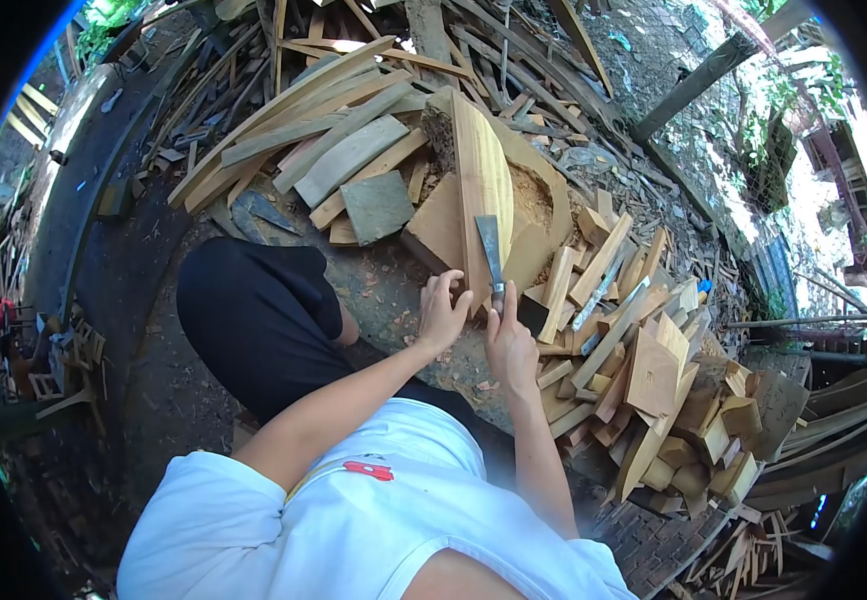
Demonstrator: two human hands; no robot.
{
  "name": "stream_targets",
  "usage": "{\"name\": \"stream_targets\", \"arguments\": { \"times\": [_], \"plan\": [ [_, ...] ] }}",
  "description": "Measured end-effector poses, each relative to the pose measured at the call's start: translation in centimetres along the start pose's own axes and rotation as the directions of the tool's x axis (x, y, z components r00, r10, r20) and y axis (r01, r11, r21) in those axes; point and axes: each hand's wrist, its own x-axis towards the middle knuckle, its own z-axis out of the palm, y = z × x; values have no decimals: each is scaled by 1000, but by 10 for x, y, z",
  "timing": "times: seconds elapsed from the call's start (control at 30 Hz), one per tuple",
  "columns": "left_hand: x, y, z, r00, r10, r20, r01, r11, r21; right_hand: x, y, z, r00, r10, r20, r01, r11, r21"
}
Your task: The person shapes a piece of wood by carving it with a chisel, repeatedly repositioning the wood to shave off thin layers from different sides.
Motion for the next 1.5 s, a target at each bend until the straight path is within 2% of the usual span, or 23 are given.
{"name": "stream_targets", "arguments": {
  "times": [0.07,0.13,0.2,0.23,0.27,0.33,0.37,0.4,0.47,0.53,0.57,0.6,0.63,0.77,0.8,0.87,1.03,1.1,1.13,1.17,1.23,1.33,1.5],
  "plan": [
    [5,8,-4,992,-23,125,49,977,-210,-23,7,1,1000,-12,-2,12,999,-32],
    [15,7,-2,987,-2,158,24,991,-134,-39,18,8,996,-1,87,-13,988,156],
    [21,17,-10,966,-64,252,75,997,-35,-48,23,10,997,-28,78,13,983,184],
    [21,11,-8,980,65,189,-71,997,26,-52,23,7,991,-10,132,-19,976,217],
    [23,11,-7,981,61,187,-67,997,25,-54,21,3,983,7,186,-54,967,249],
    [28,20,-10,854,-300,425,384,914,-126,-49,11,-10,956,40,291,-139,935,328],
    [27,24,-12,856,-298,422,383,914,-131,-46,8,-15,919,64,390,-230,889,395],
    [25,28,-12,861,-307,407,401,900,-170,-41,13,-8,920,61,387,-224,892,392],
    [18,37,-13,863,-320,391,422,882,-208,-33,25,15,983,-185,-3,170,901,399],
    [10,50,-15,969,-72,236,128,964,-232,-24,-6,-4,987,-154,-50,161,910,381],
    [9,54,-18,965,-13,262,47,991,-124,-16,-11,-7,987,-154,-43,159,918,363],
    [4,56,-10,984,94,149,-75,990,-123,-9,-15,-9,987,-154,-36,156,926,345],
    [3,53,-7,980,110,165,-89,987,-131,-2,-13,-4,970,-185,-157,231,902,363],
    [8,44,-8,950,223,220,-198,971,-131,11,-3,-2,941,-265,-211,318,907,278],
    [6,45,-12,951,219,219,-193,972,-135,12,-2,-5,942,-266,-206,317,908,274],
    [7,46,-21,972,128,198,-61,948,-313,16,-1,-12,994,-111,-9,107,924,368],
    [27,11,-4,996,-93,-1,89,956,-278,38,4,-11,999,-50,6,46,960,277],
    [36,9,6,997,-12,-74,11,1000,-23,49,-5,-13,999,-27,39,20,985,170],
    [42,10,9,998,-12,-68,10,1000,-26,52,-9,-13,998,-4,69,0,998,63],
    [47,12,12,994,38,-99,-33,998,51,54,-3,-4,994,-108,-16,107,994,-9],
    [62,17,13,989,86,-122,-62,979,193,51,3,3,993,-120,-2,120,991,-62],
    [85,6,25,960,215,-182,-150,938,313,54,-1,-2,991,-133,29,135,979,-154],
    [83,-4,35,958,258,-124,-197,907,371,117,-17,-8,982,-190,-20,173,932,-319]
  ]
}}
